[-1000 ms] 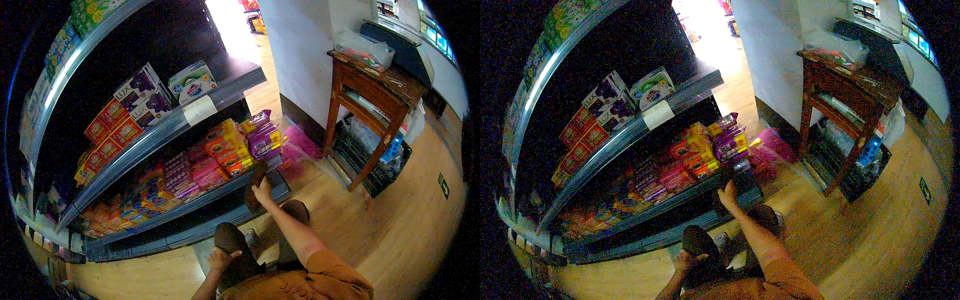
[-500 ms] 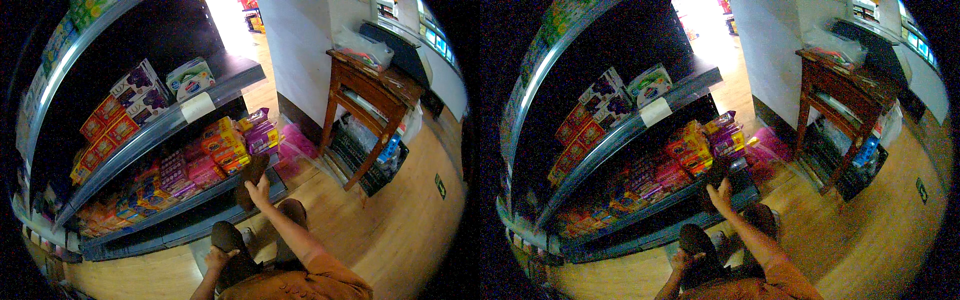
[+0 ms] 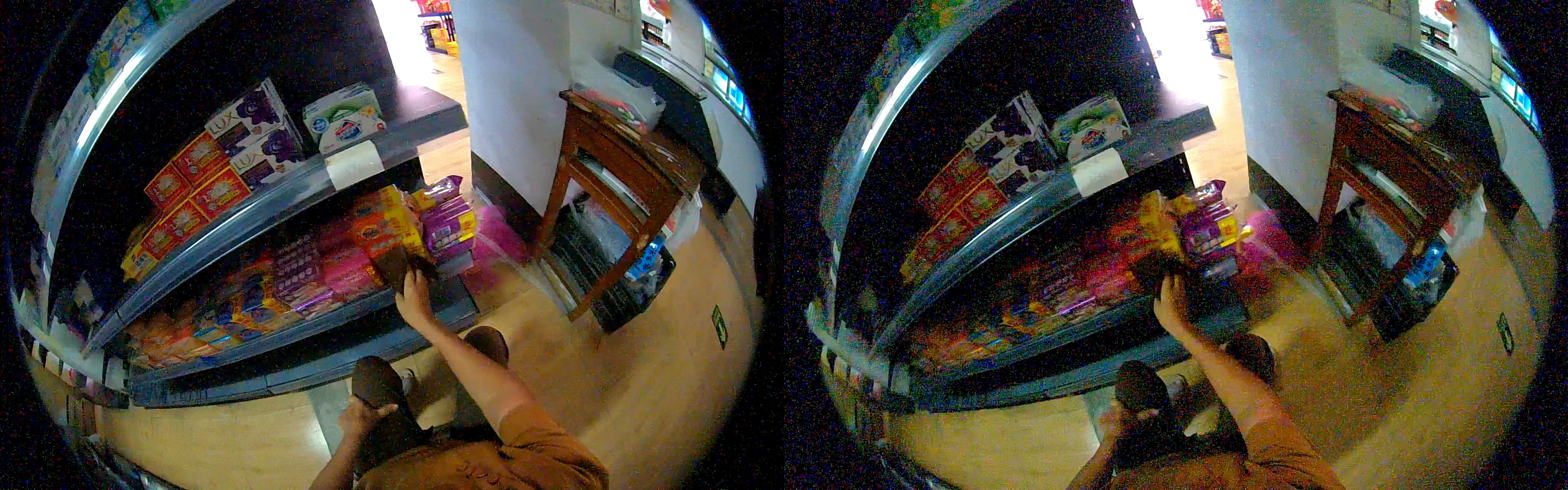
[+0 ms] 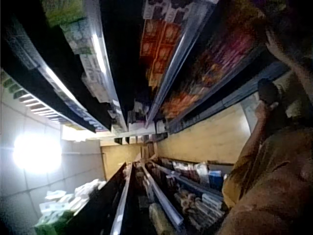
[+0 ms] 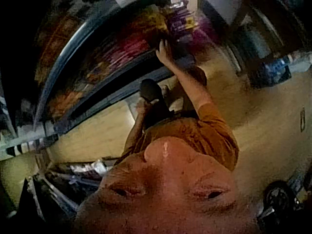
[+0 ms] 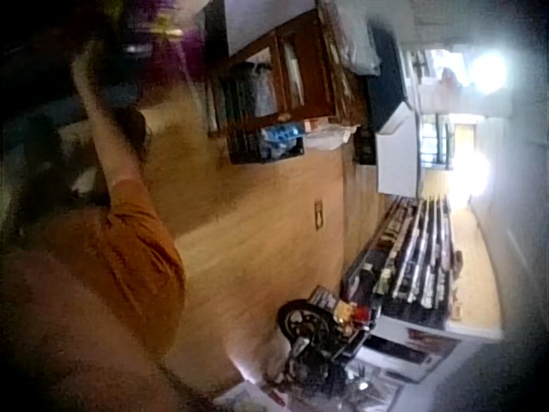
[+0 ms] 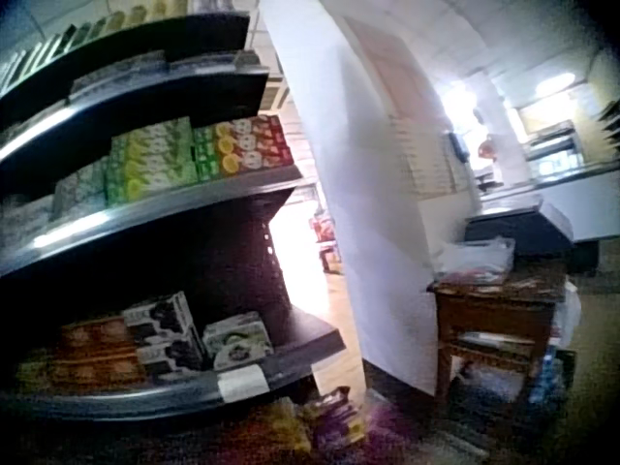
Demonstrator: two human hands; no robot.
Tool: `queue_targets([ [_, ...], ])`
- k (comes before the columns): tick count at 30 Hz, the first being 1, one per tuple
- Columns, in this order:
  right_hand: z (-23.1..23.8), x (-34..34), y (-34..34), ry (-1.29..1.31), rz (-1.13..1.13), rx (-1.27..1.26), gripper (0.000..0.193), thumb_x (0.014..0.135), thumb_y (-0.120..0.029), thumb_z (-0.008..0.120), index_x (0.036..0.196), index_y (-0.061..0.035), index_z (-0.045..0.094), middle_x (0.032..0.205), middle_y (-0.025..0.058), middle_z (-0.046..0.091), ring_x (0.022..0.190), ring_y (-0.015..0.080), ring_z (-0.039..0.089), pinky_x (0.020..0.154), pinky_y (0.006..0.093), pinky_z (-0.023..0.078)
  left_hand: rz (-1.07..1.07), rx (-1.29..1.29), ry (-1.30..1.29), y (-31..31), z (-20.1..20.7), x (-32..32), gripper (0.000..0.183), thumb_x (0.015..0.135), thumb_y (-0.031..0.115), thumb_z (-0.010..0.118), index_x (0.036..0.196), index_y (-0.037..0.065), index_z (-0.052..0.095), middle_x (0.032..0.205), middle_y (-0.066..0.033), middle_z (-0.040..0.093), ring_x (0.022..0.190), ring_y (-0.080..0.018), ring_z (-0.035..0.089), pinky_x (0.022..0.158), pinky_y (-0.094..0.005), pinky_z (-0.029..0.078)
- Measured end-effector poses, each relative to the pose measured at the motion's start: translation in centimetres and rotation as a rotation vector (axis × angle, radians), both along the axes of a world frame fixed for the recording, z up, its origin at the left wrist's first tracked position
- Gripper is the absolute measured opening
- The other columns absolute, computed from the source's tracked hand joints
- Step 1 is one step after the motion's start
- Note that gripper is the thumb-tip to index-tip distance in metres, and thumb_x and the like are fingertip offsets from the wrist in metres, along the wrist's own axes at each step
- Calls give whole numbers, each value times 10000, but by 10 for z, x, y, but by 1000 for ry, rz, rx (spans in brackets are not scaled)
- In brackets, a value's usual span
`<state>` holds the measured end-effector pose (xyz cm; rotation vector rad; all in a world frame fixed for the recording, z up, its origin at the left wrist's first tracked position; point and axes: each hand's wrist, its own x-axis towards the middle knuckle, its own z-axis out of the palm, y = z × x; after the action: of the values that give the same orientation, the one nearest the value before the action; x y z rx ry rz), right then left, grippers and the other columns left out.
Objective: The person wipes the top of stacked red boxes with a brown cloth, then moves to a freezer to wipe the glass lid. They proceed to a shelving unit, picking up and wiping various packaged items including detergent boxes and bars before placing them back on the shelf.
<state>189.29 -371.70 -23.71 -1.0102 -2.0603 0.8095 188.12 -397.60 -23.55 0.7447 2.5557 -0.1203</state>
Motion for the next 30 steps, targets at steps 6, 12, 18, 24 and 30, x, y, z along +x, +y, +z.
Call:
queue_targets([
  [6, -50, 2, -19, -175, 212, -243, 609, 708, -117, 542, 1227, 40, 266, 1217, 240, 318, 1113, 368, 330, 913, 388, 307, -5, 62, 131, -3, -3, 4, 945, 413, 749, 568, 884, -57, 426, 757, -193, 593, 732, -304, 598, 630, -352, 475],
  [12, -67, 12, -19, -86, 208, -491, 499, 637, -87, 556, 1097, 46, 416, 1040, 202, 480, 942, 325, 475, 789, 354, 391, 2, 39, 100, 0, 0, 6, 964, 424, 735, 579, 926, -69, 405, 787, -204, 588, 751, -309, 595, 637, -355, 473],
  [18, -17, 31, -30, 196, 81, -616, 436, 601, -67, 590, 999, 45, 451, 845, 147, 526, 761, 246, 517, 654, 353, 422, -3, 89, 29, -7, -14, -1, 988, 442, 716, 593, 984, -82, 379, 851, -213, 580, 812, -312, 582, 691, -346, 456],
  [24, 28, 15, -24, 580, -58, -284, 475, 645, -46, 575, 1062, 66, 378, 894, 151, 498, 785, 228, 503, 695, 357, 415, -9, 158, 55, -7, -6, 1, 985, 445, 724, 580, 980, -79, 380, 832, -200, 589, 793, -297, 590, 669, -343, 460],
  [30, 56, -16, -13, 274, -165, 92, 557, 699, -102, 576, 1147, 93, 307, 1135, 251, 366, 1053, 365, 369, 882, 375, 317, 5, 90, 66, -4, 8, 3, 1000, 428, 764, 535, 948, -76, 380, 697, -166, 604, 666, -304, 605, 587, -354, 473],
])
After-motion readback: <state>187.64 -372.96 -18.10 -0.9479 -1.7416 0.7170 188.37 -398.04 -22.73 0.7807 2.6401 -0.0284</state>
